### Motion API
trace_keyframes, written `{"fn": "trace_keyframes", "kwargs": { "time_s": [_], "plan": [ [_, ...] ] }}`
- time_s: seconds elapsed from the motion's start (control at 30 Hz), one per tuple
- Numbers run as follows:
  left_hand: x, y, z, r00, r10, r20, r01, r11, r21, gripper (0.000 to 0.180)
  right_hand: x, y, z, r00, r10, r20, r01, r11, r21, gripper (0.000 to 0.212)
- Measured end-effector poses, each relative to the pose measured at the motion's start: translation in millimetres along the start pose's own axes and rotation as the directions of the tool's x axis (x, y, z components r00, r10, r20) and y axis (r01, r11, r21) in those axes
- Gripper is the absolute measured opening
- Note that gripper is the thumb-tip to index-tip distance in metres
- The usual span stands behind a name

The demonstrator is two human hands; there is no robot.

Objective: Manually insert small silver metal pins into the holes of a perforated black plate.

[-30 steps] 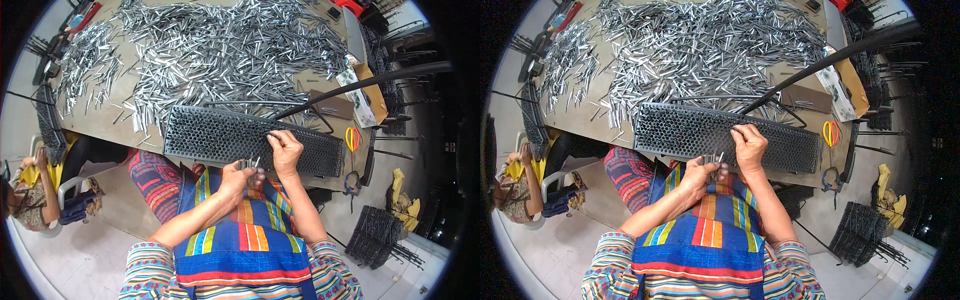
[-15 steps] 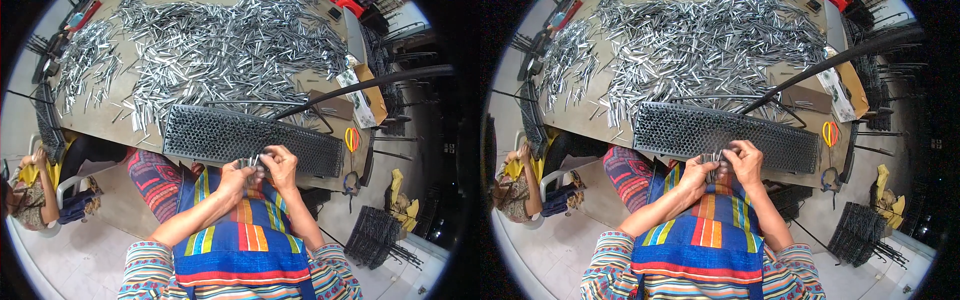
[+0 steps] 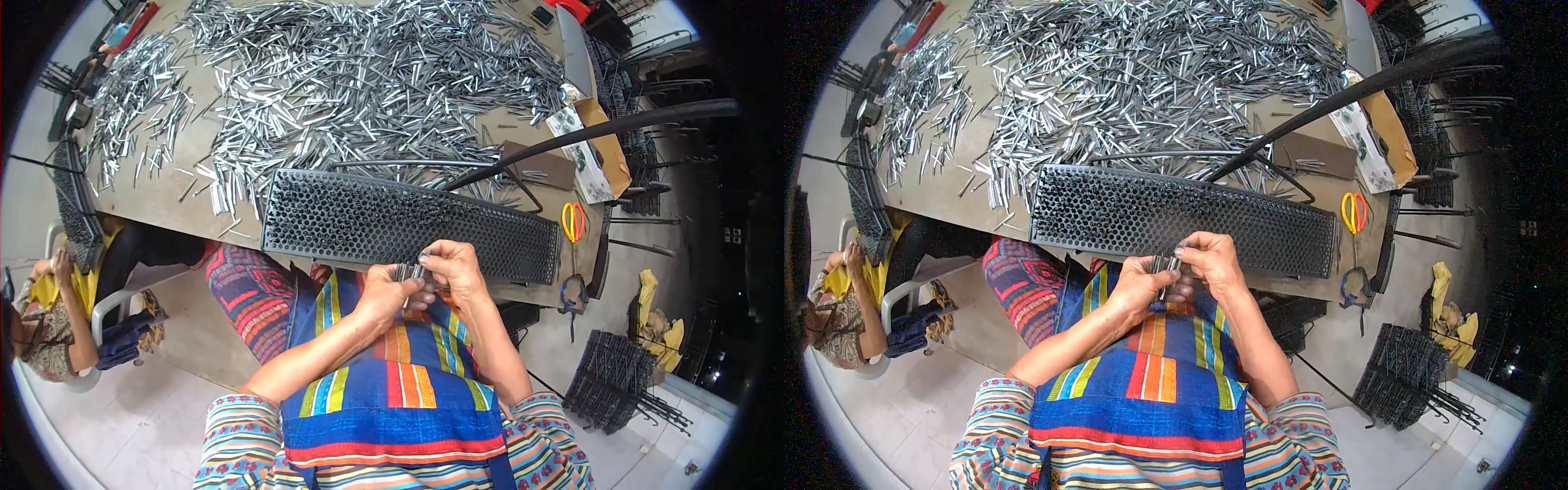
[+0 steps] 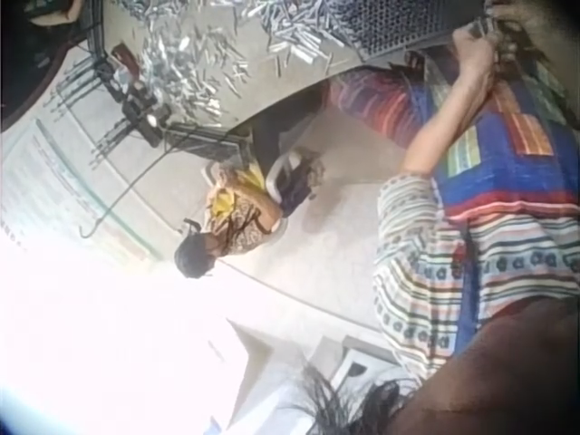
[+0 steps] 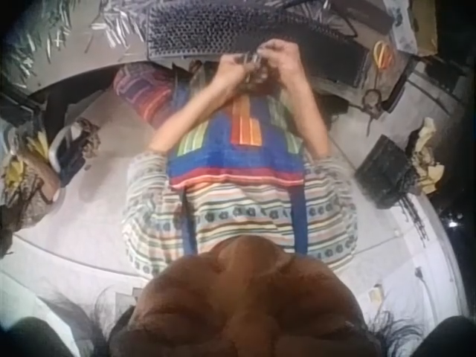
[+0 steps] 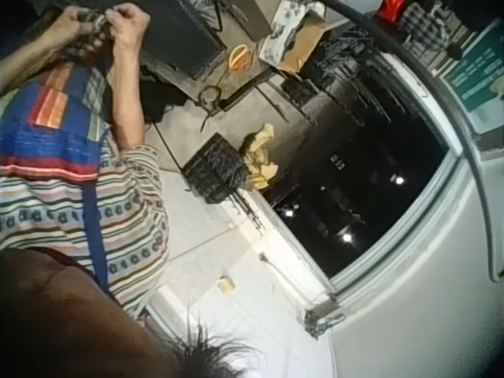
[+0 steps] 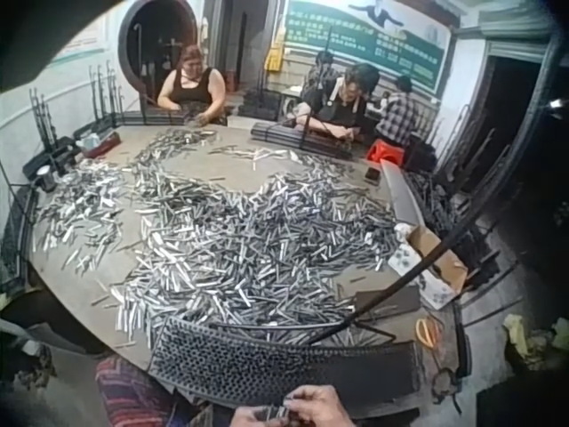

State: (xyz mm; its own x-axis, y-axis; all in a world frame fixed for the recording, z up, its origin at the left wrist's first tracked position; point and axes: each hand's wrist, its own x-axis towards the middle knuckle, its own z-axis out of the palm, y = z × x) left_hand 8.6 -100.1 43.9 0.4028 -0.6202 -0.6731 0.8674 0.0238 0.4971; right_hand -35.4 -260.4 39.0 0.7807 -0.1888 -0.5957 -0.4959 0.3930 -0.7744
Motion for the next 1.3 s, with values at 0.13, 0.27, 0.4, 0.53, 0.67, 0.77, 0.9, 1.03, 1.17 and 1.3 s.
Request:
{"fn": "trace_keyframes", "kwargs": {
  "time_s": [0.13,0.27,0.4,0.53,0.67,0.77,0.9,1.03,1.17,1.3],
  "plan": [
    [-7,1,2,1.000,0.019,0.018,-0.020,0.999,0.047,0.011,-1,-3,2,1.000,0.023,0.017,-0.023,1.000,0.009,0.003],
    [-8,-2,1,0.999,0.023,0.038,-0.024,0.999,0.040,0.011,-2,8,0,1.000,-0.001,-0.010,0.002,0.998,0.066,0.002],
    [-4,-6,-4,0.999,0.045,0.011,-0.046,0.998,0.045,0.012,-5,12,5,0.995,-0.047,-0.086,0.051,0.998,0.035,0.003],
    [-6,-2,-1,0.999,0.045,-0.001,-0.045,0.998,-0.052,0.011,-5,15,1,0.997,-0.048,-0.056,0.055,0.991,0.120,0.003],
    [-6,-4,-3,0.998,0.063,-0.022,-0.063,0.998,-0.009,0.011,-5,21,1,0.997,-0.055,-0.054,0.060,0.994,0.087,0.002],
    [-8,-4,-2,0.998,0.061,-0.016,-0.061,0.998,0.001,0.011,-9,19,6,0.997,-0.046,-0.055,0.049,0.997,0.054,0.002],
    [-9,-6,-2,0.996,0.091,-0.025,-0.091,0.996,-0.006,0.012,-11,22,9,0.992,-0.090,-0.084,0.095,0.994,0.056,0.002],
    [-8,-6,-2,0.995,0.092,-0.029,-0.093,0.996,-0.018,0.012,-14,25,9,0.989,-0.110,-0.097,0.117,0.990,0.080,0.003],
    [-8,-6,-1,0.994,0.101,-0.032,-0.101,0.995,0.017,0.012,-14,26,11,0.991,-0.094,-0.093,0.104,0.988,0.113,0.004],
    [-6,-12,-2,0.983,0.162,-0.082,-0.159,0.987,0.036,0.010,-17,32,15,0.985,-0.126,-0.116,0.138,0.984,0.110,0.003]
  ]
}}
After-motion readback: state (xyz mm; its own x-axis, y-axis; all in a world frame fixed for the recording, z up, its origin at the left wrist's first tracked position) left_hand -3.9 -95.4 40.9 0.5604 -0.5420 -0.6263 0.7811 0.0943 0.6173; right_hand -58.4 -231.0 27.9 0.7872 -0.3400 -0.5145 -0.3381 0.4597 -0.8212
